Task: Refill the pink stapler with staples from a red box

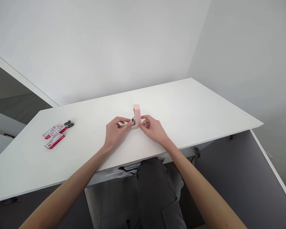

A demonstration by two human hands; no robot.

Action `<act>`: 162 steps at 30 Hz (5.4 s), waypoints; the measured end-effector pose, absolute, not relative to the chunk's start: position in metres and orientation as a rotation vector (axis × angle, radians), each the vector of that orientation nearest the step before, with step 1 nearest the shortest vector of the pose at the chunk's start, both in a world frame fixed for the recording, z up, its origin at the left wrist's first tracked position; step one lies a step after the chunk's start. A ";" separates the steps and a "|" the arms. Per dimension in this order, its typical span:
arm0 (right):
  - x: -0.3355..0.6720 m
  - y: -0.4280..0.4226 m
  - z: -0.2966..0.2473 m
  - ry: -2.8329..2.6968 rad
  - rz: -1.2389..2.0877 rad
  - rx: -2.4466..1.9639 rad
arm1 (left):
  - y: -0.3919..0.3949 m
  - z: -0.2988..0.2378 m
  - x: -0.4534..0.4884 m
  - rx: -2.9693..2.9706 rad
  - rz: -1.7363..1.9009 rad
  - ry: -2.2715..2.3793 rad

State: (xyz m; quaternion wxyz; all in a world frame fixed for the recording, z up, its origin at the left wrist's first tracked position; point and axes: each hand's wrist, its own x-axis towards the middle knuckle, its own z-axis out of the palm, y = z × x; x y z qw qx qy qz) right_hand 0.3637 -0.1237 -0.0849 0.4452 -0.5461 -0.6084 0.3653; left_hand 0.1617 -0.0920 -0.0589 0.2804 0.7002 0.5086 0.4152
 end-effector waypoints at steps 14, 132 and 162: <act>0.363 -0.127 -0.080 -1.473 0.958 -1.301 | -0.089 -0.066 0.159 2.005 1.070 1.355; 0.368 -0.134 -0.080 -1.720 0.692 -1.550 | -0.093 -0.063 0.032 2.725 0.763 1.433; 0.367 -0.135 -0.083 -1.601 0.758 -1.536 | -0.142 -0.055 -0.005 2.673 0.535 1.602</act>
